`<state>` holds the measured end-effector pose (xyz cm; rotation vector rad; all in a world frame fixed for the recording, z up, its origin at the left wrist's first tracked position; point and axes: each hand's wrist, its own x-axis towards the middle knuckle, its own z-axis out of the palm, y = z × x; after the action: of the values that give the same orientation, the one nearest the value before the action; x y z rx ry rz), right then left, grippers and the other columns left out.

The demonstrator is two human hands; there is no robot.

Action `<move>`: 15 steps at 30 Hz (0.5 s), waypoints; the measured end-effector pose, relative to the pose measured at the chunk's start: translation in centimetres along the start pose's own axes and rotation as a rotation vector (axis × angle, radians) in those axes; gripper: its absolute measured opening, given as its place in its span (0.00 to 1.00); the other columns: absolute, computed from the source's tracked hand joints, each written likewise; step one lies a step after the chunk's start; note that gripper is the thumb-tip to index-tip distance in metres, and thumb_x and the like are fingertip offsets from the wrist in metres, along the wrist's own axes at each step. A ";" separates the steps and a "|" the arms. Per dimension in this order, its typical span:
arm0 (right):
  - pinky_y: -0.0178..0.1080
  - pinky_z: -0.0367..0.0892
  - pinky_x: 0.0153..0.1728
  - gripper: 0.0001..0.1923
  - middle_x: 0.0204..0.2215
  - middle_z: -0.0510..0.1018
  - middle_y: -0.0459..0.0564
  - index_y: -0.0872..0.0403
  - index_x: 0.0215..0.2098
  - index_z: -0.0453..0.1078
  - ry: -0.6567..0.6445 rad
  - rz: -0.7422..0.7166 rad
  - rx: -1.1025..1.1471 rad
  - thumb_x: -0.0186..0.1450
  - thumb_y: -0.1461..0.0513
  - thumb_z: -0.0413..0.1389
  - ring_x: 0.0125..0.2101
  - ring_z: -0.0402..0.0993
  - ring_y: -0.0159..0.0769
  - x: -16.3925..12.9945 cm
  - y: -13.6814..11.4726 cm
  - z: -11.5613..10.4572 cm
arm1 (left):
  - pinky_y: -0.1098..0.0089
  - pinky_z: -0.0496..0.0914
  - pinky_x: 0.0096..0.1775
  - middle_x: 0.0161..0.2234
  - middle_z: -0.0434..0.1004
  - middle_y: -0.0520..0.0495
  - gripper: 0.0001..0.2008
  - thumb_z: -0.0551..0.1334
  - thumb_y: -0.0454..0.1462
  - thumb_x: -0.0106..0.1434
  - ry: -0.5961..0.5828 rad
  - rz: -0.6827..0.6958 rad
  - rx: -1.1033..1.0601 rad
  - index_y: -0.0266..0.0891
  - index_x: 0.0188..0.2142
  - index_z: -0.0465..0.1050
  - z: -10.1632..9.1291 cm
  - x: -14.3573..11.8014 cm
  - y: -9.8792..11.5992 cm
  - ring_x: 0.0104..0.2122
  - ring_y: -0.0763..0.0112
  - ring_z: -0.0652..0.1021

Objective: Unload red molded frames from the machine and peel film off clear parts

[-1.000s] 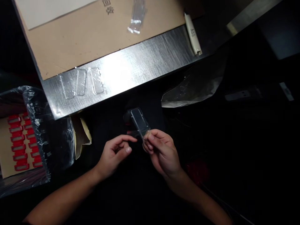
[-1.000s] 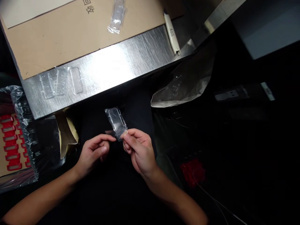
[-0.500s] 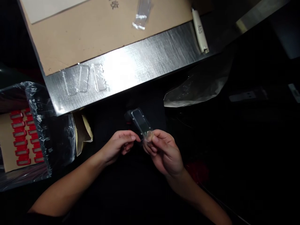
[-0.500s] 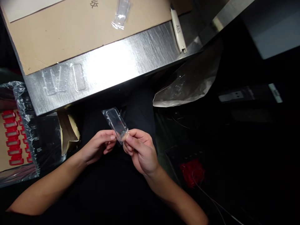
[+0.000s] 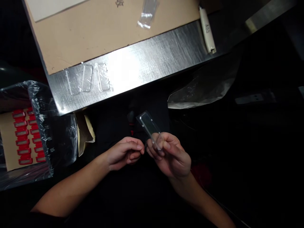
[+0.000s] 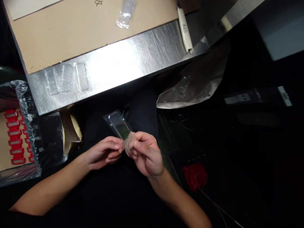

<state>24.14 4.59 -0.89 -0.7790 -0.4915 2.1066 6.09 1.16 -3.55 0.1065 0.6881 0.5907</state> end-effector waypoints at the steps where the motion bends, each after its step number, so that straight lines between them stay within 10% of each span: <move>1: 0.34 0.56 0.23 0.13 0.18 0.62 0.42 0.55 0.24 0.72 -0.001 -0.004 0.005 0.63 0.59 0.63 0.19 0.58 0.27 0.0 0.0 0.0 | 0.77 0.52 0.20 0.17 0.60 0.54 0.08 0.66 0.37 0.63 -0.011 0.009 -0.039 0.32 0.31 0.75 0.0 0.0 0.0 0.15 0.81 0.59; 15: 0.36 0.60 0.24 0.09 0.19 0.66 0.44 0.53 0.26 0.75 -0.076 -0.032 -0.025 0.62 0.58 0.63 0.21 0.62 0.31 0.0 -0.3 0.1 | 0.79 0.58 0.19 0.19 0.66 0.51 0.08 0.64 0.36 0.64 0.014 0.071 -0.064 0.32 0.30 0.75 -0.1 -0.2 0.2 0.15 0.79 0.66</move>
<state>24.22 4.73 -0.66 -0.7027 -0.5690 2.1099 5.79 1.23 -3.43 0.0677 0.6807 0.6815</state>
